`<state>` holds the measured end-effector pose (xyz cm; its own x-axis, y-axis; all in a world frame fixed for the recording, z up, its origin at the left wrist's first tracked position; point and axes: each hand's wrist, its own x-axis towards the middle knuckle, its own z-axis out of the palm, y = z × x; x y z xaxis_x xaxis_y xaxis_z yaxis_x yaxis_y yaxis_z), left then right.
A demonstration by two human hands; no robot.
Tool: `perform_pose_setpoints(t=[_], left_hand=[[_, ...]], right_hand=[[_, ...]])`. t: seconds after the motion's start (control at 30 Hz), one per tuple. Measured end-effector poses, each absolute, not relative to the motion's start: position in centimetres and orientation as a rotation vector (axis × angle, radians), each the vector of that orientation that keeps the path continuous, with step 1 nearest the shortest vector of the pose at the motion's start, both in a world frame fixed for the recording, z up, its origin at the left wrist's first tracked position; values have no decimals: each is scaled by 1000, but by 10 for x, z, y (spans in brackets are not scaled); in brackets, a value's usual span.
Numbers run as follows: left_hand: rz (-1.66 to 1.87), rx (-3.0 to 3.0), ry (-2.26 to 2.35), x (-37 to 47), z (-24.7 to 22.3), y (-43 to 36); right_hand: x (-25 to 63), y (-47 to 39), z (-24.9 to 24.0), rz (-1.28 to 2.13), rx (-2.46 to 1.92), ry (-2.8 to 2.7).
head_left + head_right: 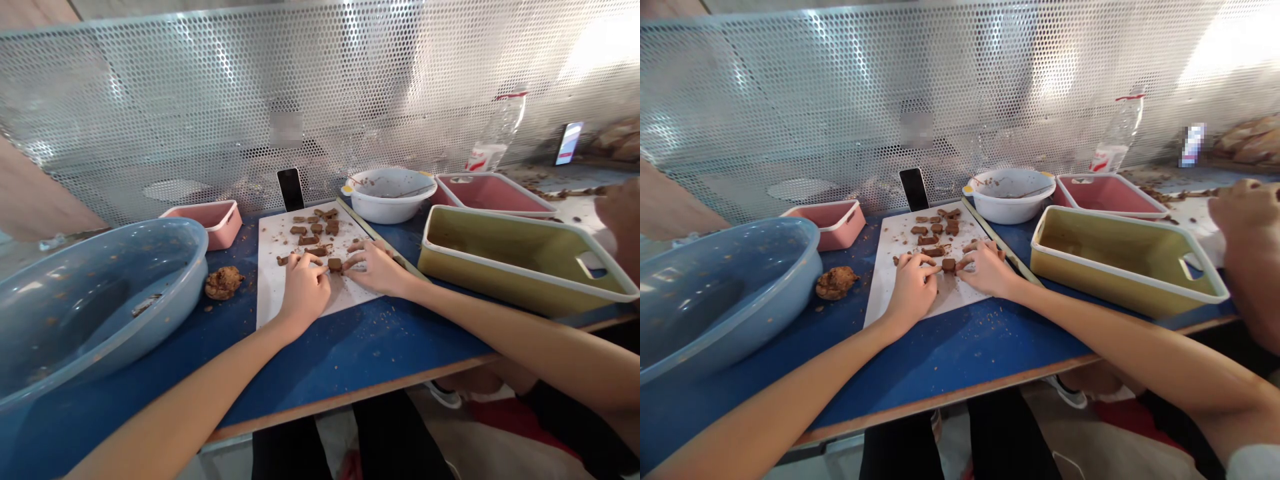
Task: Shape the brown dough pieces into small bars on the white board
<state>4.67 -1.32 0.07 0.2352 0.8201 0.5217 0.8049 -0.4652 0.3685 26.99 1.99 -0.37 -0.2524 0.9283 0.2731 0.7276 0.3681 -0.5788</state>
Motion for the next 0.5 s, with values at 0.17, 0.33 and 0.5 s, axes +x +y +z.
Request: perform_pose_setpoints(t=[0.17, 0.33, 0.5], left_hand=[[1035, 2454, 1614, 47, 1, -14], [1032, 2451, 1611, 47, 1, -13], [1036, 2453, 1618, 46, 1, -13]], right_hand=[[269, 21, -4, 481, -1426, -2037], [266, 19, -1, 486, -1453, -2030], [270, 21, -5, 440, -1425, -2055]])
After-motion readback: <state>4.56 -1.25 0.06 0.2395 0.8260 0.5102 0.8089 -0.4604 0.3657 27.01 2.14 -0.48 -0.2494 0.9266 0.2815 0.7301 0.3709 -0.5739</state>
